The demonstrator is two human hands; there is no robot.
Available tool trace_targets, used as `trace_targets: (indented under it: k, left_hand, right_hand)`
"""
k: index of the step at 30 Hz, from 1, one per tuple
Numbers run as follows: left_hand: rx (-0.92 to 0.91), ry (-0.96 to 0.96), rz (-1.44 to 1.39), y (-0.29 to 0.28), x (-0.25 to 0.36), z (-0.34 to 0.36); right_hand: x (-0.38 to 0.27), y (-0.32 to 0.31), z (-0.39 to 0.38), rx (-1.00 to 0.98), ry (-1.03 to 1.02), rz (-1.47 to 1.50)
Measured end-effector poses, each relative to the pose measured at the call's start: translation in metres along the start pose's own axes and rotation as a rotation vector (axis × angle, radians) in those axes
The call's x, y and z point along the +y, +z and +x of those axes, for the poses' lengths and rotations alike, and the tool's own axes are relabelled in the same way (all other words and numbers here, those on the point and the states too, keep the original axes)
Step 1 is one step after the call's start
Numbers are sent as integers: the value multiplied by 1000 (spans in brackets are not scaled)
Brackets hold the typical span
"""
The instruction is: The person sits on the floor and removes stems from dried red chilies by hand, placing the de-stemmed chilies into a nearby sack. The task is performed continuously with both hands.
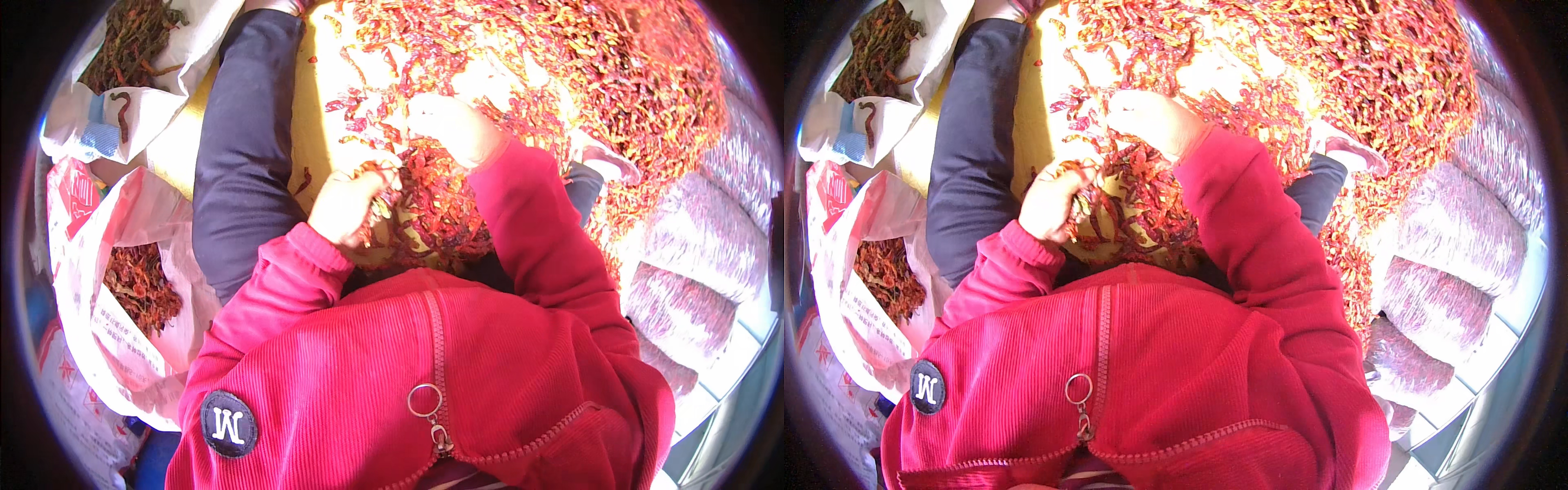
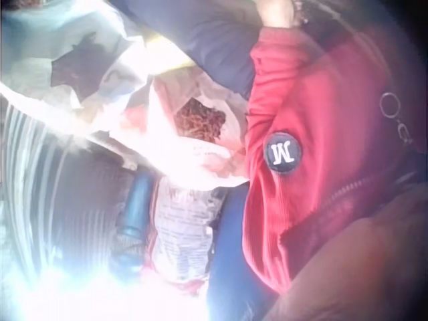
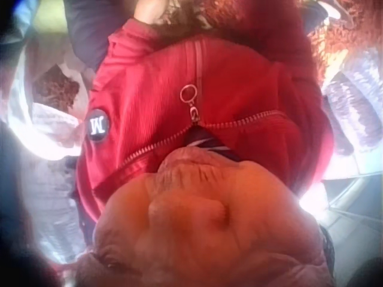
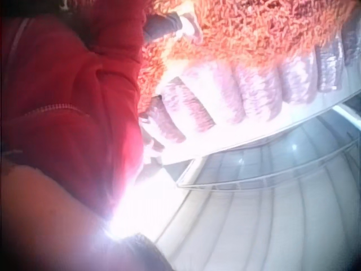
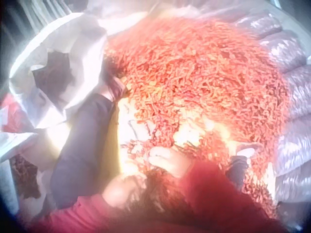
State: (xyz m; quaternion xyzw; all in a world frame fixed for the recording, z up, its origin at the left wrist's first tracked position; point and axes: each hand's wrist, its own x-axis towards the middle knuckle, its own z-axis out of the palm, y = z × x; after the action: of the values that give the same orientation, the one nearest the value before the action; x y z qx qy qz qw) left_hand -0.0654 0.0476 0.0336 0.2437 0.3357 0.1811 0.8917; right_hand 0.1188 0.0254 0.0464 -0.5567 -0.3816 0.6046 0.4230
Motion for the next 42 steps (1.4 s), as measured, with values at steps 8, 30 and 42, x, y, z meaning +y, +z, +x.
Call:
trace_targets:
  k: [8,30,42]
  left_hand:
    - [-89,-71,-99,26,11,-27]
    - [29,267,-192,-127,84,-100]
    - [-163,239,-239,-74,79,-80]
  right_hand:
    - [-16,25,-50,-22,-188,-535]
    - [40,11,57,93,-360,-1281]
    - [48,-5,-34,-92,-215,-1385]
